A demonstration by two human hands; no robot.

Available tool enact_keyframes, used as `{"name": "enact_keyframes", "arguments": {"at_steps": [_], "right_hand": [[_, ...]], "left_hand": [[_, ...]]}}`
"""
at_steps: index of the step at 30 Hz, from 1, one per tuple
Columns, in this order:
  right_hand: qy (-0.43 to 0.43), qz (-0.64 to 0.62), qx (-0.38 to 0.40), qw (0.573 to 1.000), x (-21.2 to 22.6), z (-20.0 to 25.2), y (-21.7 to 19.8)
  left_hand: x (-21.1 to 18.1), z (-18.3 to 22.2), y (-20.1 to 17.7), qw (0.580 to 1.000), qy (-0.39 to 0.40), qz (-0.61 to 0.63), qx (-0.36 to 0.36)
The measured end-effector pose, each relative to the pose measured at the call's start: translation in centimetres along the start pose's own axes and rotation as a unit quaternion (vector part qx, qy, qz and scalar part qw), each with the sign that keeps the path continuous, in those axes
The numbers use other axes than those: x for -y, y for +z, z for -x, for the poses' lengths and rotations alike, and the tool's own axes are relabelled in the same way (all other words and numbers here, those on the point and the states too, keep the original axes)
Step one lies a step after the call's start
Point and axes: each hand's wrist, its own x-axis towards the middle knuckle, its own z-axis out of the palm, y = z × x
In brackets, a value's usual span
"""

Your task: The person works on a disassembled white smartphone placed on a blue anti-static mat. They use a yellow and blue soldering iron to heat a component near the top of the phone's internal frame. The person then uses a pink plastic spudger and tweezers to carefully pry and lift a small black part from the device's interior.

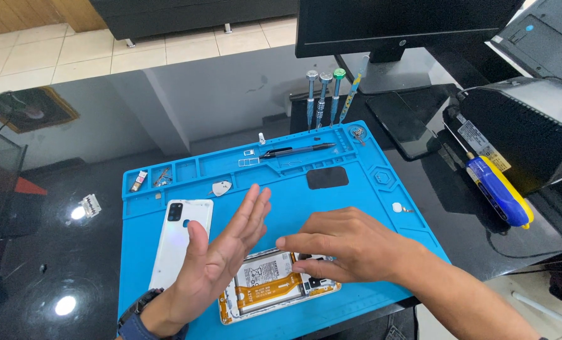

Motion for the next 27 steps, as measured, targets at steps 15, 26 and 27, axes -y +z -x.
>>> {"name": "enact_keyframes", "arguments": {"at_steps": [15,26,27], "right_hand": [[-0.001,-0.001,0.014,1.000,-0.17,0.12,0.39],[0.067,-0.054,0.041,0.995,0.50,-0.29,0.13],[0.067,-0.054,0.041,0.995,0.47,-0.24,0.13]], "left_hand": [[0.88,-0.09,-0.15,0.994,0.010,-0.022,-0.106],[0.98,-0.06,-0.20,0.992,0.035,-0.032,-0.119],[0.70,-0.06,-0.39,0.992,0.035,-0.033,-0.119]]}}
